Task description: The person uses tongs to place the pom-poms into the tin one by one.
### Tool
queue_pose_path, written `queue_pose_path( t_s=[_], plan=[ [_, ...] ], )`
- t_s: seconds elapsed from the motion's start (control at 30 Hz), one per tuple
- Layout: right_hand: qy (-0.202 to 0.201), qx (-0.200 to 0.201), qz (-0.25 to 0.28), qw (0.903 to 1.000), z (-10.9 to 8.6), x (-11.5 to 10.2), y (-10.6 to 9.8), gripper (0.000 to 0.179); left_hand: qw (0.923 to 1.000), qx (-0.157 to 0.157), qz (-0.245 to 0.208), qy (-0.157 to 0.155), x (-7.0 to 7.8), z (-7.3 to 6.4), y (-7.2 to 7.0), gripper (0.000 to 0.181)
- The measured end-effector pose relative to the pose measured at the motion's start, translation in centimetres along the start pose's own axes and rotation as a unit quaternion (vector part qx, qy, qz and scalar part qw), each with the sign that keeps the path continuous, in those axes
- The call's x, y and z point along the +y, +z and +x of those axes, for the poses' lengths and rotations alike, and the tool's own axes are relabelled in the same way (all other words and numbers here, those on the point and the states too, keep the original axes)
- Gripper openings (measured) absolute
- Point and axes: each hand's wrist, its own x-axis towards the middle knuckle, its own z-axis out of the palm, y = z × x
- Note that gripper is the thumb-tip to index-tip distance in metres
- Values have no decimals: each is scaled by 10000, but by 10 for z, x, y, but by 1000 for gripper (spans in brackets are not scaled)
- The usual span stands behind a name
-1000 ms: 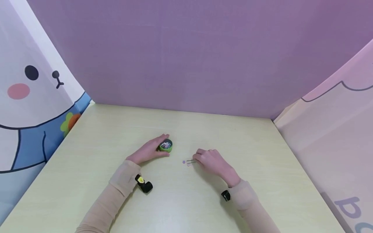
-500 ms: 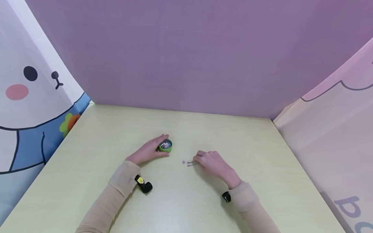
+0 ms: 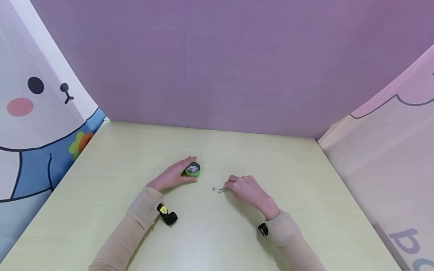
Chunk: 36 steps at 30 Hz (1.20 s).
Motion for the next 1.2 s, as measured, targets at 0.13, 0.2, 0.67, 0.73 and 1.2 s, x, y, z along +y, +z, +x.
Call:
queue_pose_path(
  t_s=[0.13, 0.2, 0.67, 0.73, 1.2],
  plan=[
    [-8, 51, -51, 10000, -1, 0, 1, 9, 10000, 2, -14, 10, 0, 0, 1, 94],
    [-40, 84, -81, 9999, -1, 1, 2, 9, 10000, 10, -17, 20, -1, 0, 1, 93],
    [-29, 192, -248, 9995, 5, 6, -3, 16, 10000, -67, 48, -17, 9, 0, -1, 93],
    [-18, 231, -205, 9995, 6, 7, -3, 16, 10000, -76, 60, -18, 9, 1, -1, 93],
    [11, 516, 87, 9986, 33, 12, -9, 9, 10000, -32, 68, -39, 10, 2, 1, 91]
  ],
)
